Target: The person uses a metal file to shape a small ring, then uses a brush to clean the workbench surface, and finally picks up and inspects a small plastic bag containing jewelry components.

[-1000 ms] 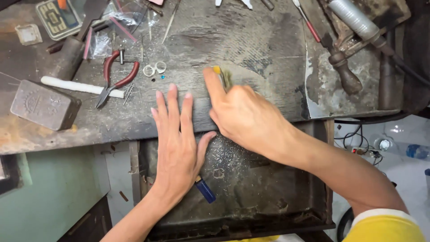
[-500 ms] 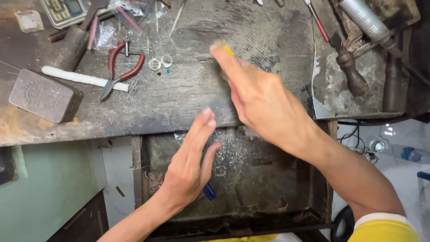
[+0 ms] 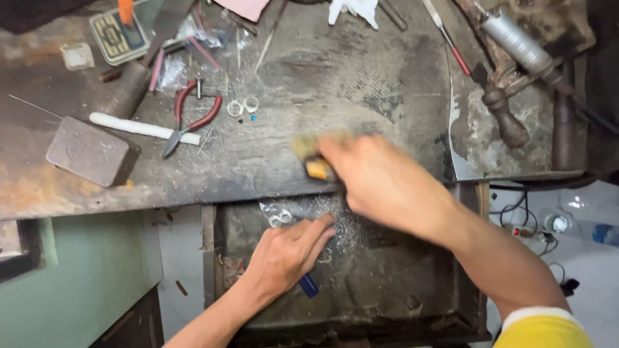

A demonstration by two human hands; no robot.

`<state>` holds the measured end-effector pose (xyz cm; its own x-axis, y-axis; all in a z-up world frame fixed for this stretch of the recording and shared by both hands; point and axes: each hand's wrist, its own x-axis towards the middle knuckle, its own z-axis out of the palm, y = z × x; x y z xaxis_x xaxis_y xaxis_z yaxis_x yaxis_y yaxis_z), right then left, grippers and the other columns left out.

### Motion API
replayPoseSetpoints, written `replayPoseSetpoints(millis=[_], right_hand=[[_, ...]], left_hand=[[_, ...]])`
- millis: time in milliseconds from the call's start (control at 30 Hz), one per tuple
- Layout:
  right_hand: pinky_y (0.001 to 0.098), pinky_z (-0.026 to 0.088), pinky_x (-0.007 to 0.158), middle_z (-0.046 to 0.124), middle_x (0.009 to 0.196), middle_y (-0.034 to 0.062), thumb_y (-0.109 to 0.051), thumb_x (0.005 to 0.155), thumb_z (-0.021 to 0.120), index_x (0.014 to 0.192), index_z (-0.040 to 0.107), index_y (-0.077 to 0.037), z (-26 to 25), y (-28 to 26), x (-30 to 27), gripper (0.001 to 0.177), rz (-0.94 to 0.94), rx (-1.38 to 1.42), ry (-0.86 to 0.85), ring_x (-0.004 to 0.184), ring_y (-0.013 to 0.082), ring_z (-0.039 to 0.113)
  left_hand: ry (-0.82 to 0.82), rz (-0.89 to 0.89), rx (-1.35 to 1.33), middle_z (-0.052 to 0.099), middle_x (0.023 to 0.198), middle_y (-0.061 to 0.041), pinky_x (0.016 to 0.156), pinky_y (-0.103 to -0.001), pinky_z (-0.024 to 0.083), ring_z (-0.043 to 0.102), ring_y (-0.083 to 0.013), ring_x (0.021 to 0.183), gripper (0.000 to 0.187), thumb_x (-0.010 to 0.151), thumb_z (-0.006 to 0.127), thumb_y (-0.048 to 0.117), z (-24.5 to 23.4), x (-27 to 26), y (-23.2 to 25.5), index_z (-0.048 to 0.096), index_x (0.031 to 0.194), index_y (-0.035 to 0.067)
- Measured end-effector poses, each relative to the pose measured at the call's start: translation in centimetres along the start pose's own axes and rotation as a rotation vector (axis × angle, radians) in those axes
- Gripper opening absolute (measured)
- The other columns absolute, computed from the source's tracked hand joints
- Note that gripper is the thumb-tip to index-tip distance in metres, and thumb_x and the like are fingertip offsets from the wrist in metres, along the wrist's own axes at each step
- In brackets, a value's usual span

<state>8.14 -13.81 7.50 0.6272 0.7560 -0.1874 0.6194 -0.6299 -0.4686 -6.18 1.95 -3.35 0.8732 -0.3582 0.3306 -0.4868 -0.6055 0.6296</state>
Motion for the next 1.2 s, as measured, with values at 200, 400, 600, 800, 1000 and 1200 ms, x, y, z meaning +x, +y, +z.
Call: replayPoseSetpoints(millis=[200,400,600,800,1000,1200], right_hand=[[0.0456,0.052,0.057,0.072,0.087,0.0163,0.019,0.075,0.047,0.109,0.061,-0.002,-1.9,-1.6,0.0,0.043,0.03,0.08,-0.164,0.067,0.0355,0.07],[0.0289,0.067,0.06,0.078,0.094,0.0164,0.02,0.085,0.055,0.102,0.074,-0.001,0.7,-0.6,2.5,0.033,-0.034,0.176,0.027,0.072,0.0223,0.079],[0.0372,0.051,0.043,0.075,0.077,0.012,0.007,0.067,0.044,0.077,0.067,-0.006,-1.2,-1.3,-0.5,0.028,-0.044,0.086,-0.164,0.06,0.0279,0.071],[0.0379,0.061,0.074,0.071,0.088,0.0064,0.02,0.074,0.04,0.095,0.067,-0.004,2.1,0.7,2.0,0.042,-0.204,0.129,0.24,0.082,0.0231,0.068],[0.04,0.059,0.068,0.079,0.077,0.0024,0.005,0.062,0.047,0.076,0.076,-0.013,0.2,0.7,-1.7,0.037,-0.156,0.161,-0.139,0.068,0.0198,0.076],[0.0288,0.061,0.054,0.07,0.095,0.0058,0.013,0.072,0.052,0.103,0.069,-0.007,3.6,2.8,-2.5,0.04,-0.423,-0.035,0.263,0.089,0.0218,0.067]], left_hand=[[-0.105,-0.023,-0.152,0.066,0.1,-0.015,0.069,-0.044,0.057,0.066,-0.032,0.077,0.04,0.105,0.059,0.01,-0.1,0.0,-0.4,0.05,0.143,0.001],[-0.066,0.029,-0.155,0.065,0.081,-0.01,0.057,-0.04,0.052,0.058,-0.0256,0.06,0.034,0.104,0.064,0.01,-0.1,0.3,0.2,0.054,0.135,0.0],[-0.151,0.037,-0.174,0.065,0.085,-0.011,0.053,-0.043,0.054,0.062,-0.0308,0.063,0.034,0.103,0.062,0.007,0.6,-0.2,0.0,0.054,0.136,0.002],[-0.301,0.029,-0.232,0.056,0.141,-0.018,0.072,-0.049,0.062,0.067,-0.0403,0.113,0.059,0.091,0.053,-0.009,1.2,-0.9,0.2,0.046,0.147,0.008],[-0.237,0.06,-0.109,0.058,0.091,-0.007,0.041,-0.042,0.046,0.053,-0.0301,0.045,0.04,0.101,0.063,0.008,1.6,-1.3,-0.1,0.056,0.14,0.016],[-0.361,0.133,-0.174,0.058,0.142,-0.014,0.059,-0.043,0.06,0.067,-0.0329,0.113,0.074,0.078,0.058,-0.014,1.4,-0.8,0.4,0.049,0.146,0.013]])
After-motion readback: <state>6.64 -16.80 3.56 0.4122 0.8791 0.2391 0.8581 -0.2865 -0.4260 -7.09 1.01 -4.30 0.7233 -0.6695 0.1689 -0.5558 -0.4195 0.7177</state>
